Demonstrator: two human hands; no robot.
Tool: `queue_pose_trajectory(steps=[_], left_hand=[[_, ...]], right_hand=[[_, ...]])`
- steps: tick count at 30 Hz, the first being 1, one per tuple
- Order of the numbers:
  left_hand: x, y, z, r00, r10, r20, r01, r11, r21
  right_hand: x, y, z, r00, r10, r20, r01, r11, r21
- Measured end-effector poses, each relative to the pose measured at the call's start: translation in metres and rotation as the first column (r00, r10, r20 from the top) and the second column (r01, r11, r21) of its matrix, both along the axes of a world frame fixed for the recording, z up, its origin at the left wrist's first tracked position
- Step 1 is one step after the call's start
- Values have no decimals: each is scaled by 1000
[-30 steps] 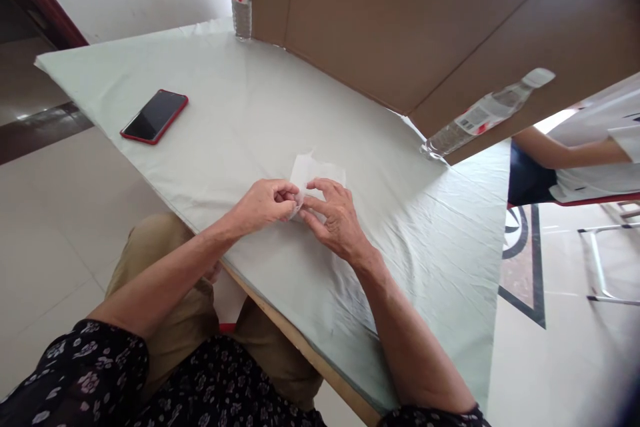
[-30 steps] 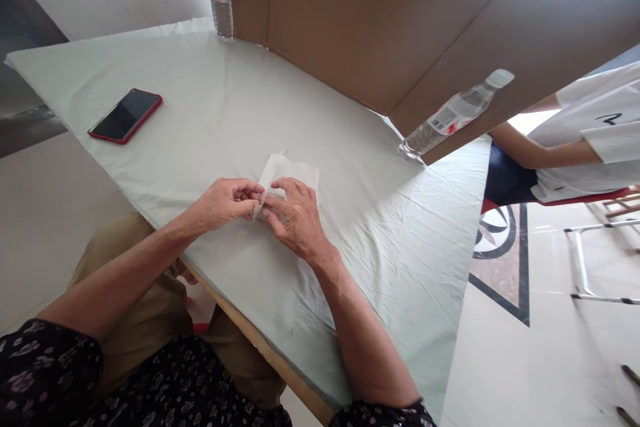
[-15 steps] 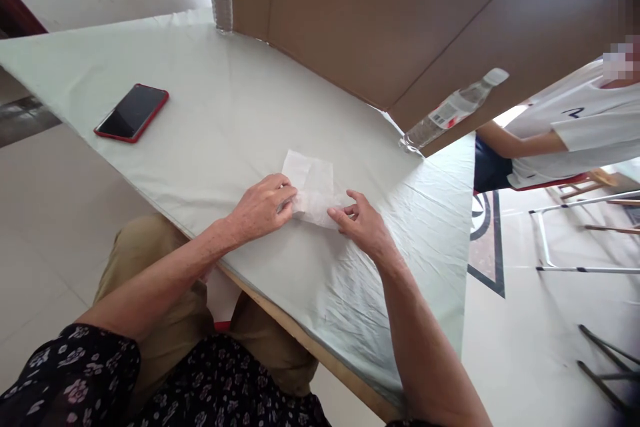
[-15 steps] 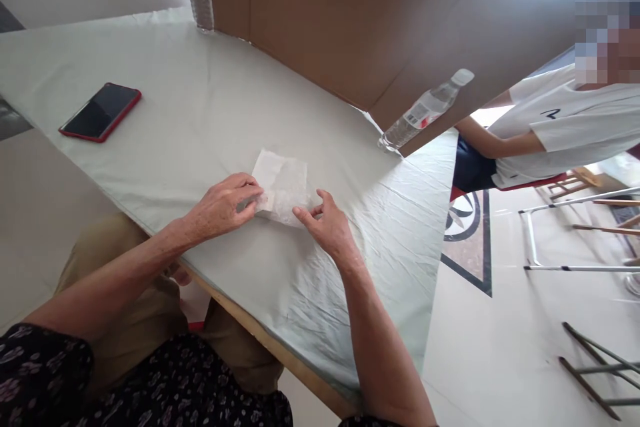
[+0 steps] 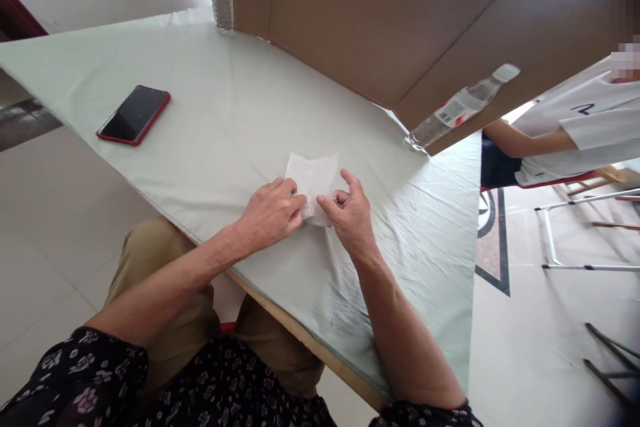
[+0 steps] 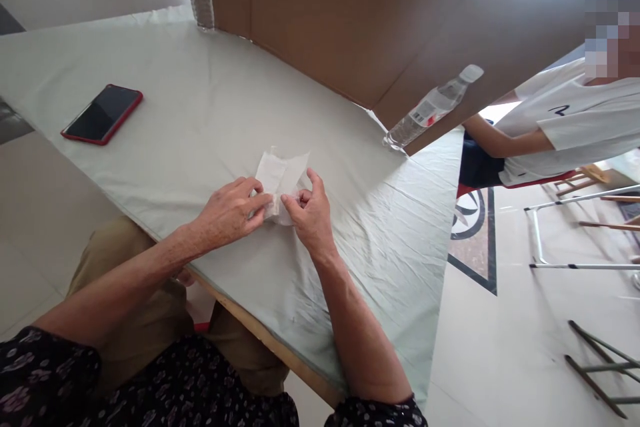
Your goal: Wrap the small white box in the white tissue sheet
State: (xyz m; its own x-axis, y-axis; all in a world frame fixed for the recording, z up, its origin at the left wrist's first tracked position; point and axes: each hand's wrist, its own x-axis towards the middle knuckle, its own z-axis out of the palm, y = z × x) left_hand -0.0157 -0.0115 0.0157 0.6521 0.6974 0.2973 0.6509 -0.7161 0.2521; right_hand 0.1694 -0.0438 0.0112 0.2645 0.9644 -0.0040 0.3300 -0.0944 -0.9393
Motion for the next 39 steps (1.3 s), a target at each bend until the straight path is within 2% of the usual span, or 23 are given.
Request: queue_pose_trajectory(steps=[4, 10, 13, 16, 19, 21, 23, 26, 28, 31, 34, 36, 39], left_hand=[[0, 1, 0, 1000, -21, -1, 21, 999, -33], [3, 0, 0, 1000, -9, 11, 11, 985, -172], [5, 0, -3, 994, 21, 106, 4, 974, -225], [3, 2, -8, 972, 58, 227, 2, 966, -257], [-1, 8, -10, 943, 78, 322, 37, 941, -337], [-3, 11, -9, 925, 116, 362, 44, 913, -407], [-2, 12, -6, 897, 187, 399, 4, 902, -431], [3, 8, -3, 842, 220, 494, -11, 921, -391], [8, 3, -4, 827, 179, 533, 32, 931, -363], [13, -1, -9, 842, 152, 517, 47, 935, -351], [13, 0, -13, 865, 149, 479, 32, 936, -349], [13, 0, -14, 880, 149, 451, 13, 942, -337], [13, -1, -12, 892, 153, 426, 1, 941, -340]], right_hand=[[-11, 2, 7, 996, 18, -83, -23, 998, -62], [-18, 4, 12, 998, 41, -50, -45, 996, -77], [-18, 0, 14, 996, 89, 2, -89, 993, -81], [-17, -7, 15, 976, 174, 133, -170, 985, -42], [-19, -15, 12, 890, 233, 392, -269, 963, 36], [-24, -21, 10, 788, 220, 575, -320, 944, 78], [-30, -25, 9, 683, 172, 710, -346, 932, 107], [-36, -31, 8, 574, 121, 810, -362, 925, 118], [-36, -34, 9, 559, 122, 820, -364, 925, 111], [-32, -37, 12, 644, 179, 743, -347, 935, 76], [-23, -34, 20, 823, 250, 510, -314, 949, 41], [-13, -26, 26, 923, 213, 321, -245, 968, 59], [5, -4, 30, 988, 65, 144, -76, 994, 76]])
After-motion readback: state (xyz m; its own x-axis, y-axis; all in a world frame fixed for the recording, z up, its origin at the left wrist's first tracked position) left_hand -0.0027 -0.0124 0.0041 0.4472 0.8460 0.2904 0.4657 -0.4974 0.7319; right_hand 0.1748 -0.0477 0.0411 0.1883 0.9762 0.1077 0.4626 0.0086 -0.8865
